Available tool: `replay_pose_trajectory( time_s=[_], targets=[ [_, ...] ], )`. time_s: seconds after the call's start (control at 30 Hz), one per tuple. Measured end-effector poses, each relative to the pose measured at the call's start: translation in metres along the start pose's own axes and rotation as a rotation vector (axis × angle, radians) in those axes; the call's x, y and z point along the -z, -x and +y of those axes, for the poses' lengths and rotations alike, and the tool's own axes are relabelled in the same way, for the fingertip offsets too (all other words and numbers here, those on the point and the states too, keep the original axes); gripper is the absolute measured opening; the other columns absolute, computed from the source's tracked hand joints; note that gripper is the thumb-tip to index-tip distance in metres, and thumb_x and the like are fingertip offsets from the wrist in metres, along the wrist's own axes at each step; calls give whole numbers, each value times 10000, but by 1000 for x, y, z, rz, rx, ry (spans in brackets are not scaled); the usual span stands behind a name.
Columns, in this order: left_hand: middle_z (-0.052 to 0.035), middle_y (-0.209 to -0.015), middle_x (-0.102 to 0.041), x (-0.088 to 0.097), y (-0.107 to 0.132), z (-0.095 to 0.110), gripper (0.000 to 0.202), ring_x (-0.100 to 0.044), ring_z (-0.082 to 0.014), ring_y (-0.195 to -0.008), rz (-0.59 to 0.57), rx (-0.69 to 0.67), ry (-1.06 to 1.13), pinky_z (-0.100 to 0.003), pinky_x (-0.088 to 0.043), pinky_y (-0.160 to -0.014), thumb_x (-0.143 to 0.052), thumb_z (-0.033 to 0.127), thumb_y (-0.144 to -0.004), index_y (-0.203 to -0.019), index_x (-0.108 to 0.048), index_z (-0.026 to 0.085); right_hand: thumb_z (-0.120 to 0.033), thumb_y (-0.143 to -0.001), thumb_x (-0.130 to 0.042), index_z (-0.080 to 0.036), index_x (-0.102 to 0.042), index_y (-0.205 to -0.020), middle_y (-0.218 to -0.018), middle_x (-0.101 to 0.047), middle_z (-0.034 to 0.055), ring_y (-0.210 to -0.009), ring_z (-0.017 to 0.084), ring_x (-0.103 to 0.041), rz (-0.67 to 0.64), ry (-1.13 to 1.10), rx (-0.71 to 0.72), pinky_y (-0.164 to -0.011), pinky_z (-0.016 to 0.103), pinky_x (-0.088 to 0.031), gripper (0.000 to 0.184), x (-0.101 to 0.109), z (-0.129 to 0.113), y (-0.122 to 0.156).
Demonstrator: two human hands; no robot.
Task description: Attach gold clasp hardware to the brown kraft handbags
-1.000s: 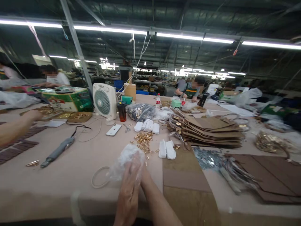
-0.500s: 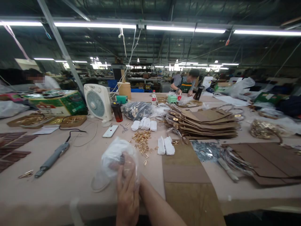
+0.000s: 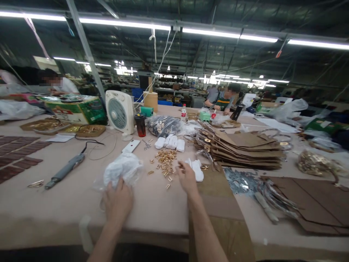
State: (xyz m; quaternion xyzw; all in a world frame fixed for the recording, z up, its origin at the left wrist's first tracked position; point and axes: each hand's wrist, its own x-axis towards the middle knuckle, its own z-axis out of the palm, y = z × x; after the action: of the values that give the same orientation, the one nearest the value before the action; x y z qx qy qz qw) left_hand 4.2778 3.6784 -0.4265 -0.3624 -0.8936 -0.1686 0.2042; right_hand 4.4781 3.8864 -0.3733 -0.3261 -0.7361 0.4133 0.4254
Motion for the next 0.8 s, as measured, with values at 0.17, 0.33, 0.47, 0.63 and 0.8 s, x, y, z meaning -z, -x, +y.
replay_pose_trajectory(
  time_s=[0.17,0.33,0.47,0.63,0.8],
  targets=[
    [-269,-1527,-504,5,3,8,627,-267,-465,-1503,13,41,-9,-642,-205,-1227,-417,359,-998,-1494,-461,-22,-436,-902,-655,-117,-657,-1333,-1454,-565,239,-1386,376,-452,194,520,-40,-1183,540,-341,536,30,50,-17],
    [-253,-1665,-304,16,8,12,828,-240,-444,-1538,226,47,185,-631,-221,-1247,-578,374,-939,-1621,-231,56,-357,-907,-640,-177,-746,-1180,-1472,-553,199,-1402,383,-419,120,741,31,-1142,507,-367,344,23,71,-11],
    [-188,-1612,-409,25,15,38,693,-357,-383,-1502,337,-167,383,-585,-300,-1244,-624,256,-935,-1574,-366,187,-343,-937,-563,-183,-747,-1034,-1343,-655,182,-1355,348,-468,172,621,119,-1150,482,-348,262,14,71,-11],
    [-104,-1478,-601,11,13,101,565,-506,-267,-1405,-139,-720,582,-440,-426,-1185,-559,225,-980,-1534,-450,229,-513,-955,-542,-196,-678,-1044,-1037,-739,105,-990,259,-649,354,200,-10,-927,374,-463,356,20,67,-11],
    [-45,-1671,-396,-27,-9,143,641,-253,-389,-1569,-375,-843,521,-617,-215,-1264,-526,604,-986,-1554,-448,317,-572,-812,-751,-207,-661,-986,-883,-680,3,-853,187,-608,633,-279,-144,-795,294,-474,414,32,77,-13]
  ],
)
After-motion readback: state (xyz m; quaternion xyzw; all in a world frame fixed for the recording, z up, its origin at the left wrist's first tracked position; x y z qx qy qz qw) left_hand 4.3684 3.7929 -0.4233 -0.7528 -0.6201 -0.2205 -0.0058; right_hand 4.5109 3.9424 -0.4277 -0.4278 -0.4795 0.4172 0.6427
